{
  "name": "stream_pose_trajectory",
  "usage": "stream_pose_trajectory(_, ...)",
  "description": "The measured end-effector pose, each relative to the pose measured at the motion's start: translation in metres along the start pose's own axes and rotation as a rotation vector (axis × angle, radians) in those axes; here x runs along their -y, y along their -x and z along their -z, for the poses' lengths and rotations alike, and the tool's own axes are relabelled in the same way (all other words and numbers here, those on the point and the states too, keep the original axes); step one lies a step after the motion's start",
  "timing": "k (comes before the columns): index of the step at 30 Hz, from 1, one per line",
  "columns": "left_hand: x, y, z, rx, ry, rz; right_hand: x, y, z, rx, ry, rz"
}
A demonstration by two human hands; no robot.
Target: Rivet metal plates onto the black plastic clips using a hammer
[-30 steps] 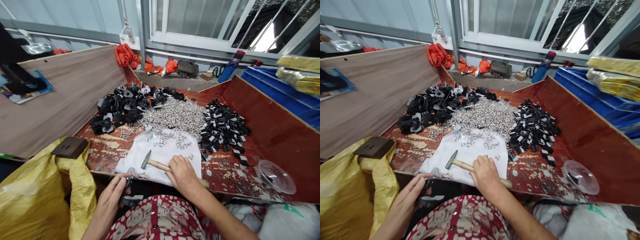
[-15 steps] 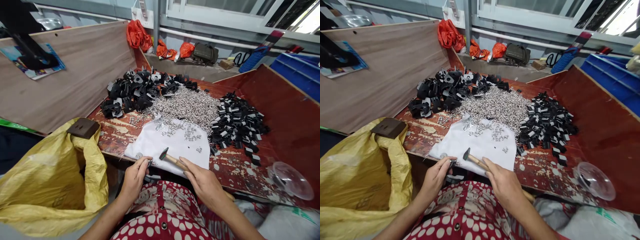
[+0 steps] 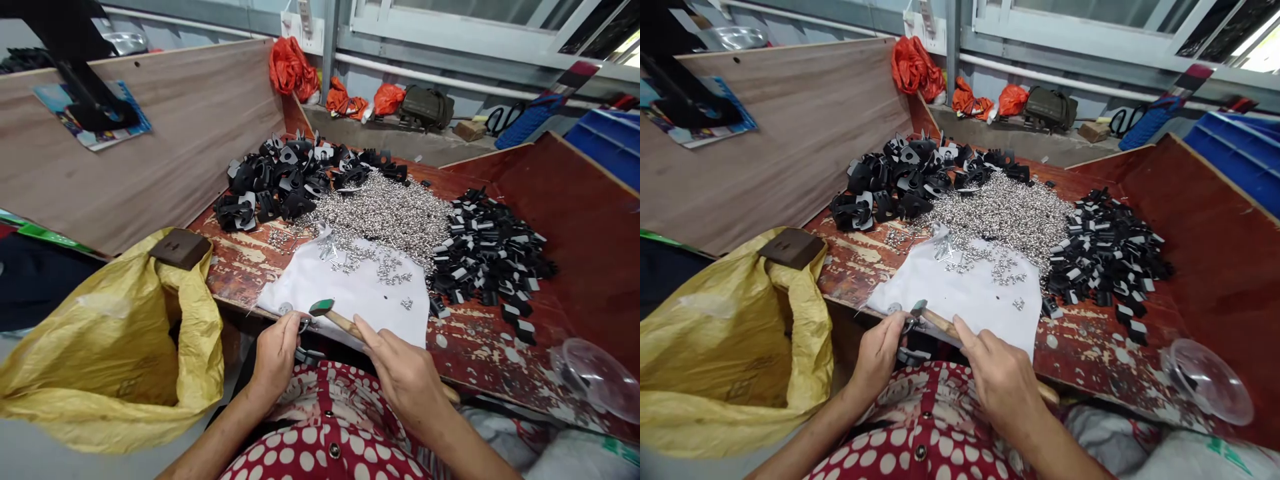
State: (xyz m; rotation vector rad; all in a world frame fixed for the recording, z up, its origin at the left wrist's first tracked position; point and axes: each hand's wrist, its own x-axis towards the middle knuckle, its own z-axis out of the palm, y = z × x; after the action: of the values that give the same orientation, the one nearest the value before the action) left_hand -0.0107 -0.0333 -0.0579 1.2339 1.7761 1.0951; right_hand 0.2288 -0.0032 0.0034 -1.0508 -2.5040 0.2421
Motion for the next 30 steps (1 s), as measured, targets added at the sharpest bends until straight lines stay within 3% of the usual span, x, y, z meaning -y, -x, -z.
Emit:
stream_pose_trajectory(2,0.0,0.0,0.0,-0.001,-0.001,-0.003,0.0,0.002,0.003,-0.102,-0.041,0.006)
stream_pose_trajectory(4,0.001,0.0,0.0,-0.011,0.003,-0.007,0.002,0.005,0.002,-0.114,-0.032,0.017)
stream_pose_trajectory(8,0.0,-0.003,0.0,-0.008,0.065,0.017,0.002,0.002,-0.01,0.093,0.032,-0.026)
stream_pose_trajectory(11,-0.006,-0.004,0.008,0.019,0.435,0.208,-0.008,-0.006,-0.011,0.135,-0.059,-0.082)
stream_pose_trajectory(13,-0.011,-0.003,0.017,0.136,0.813,0.349,-0.018,-0.011,-0.011,0.106,-0.054,-0.121)
stream_pose_trajectory(16,-0.015,0.001,0.03,0.407,1.298,0.387,-0.036,-0.016,-0.018,0.071,0.185,-0.146)
stream_pose_trajectory(18,-0.015,0.003,0.034,0.476,1.511,0.379,-0.045,-0.017,-0.027,0.064,0.339,-0.131)
stream_pose_trajectory(24,-0.014,0.007,0.031,0.51,1.857,0.475,-0.049,-0.013,-0.043,0.031,0.465,-0.096)
stream_pose_trajectory(30,-0.02,0.012,0.026,0.484,1.914,0.52,-0.047,-0.015,-0.04,0.032,0.489,-0.083)
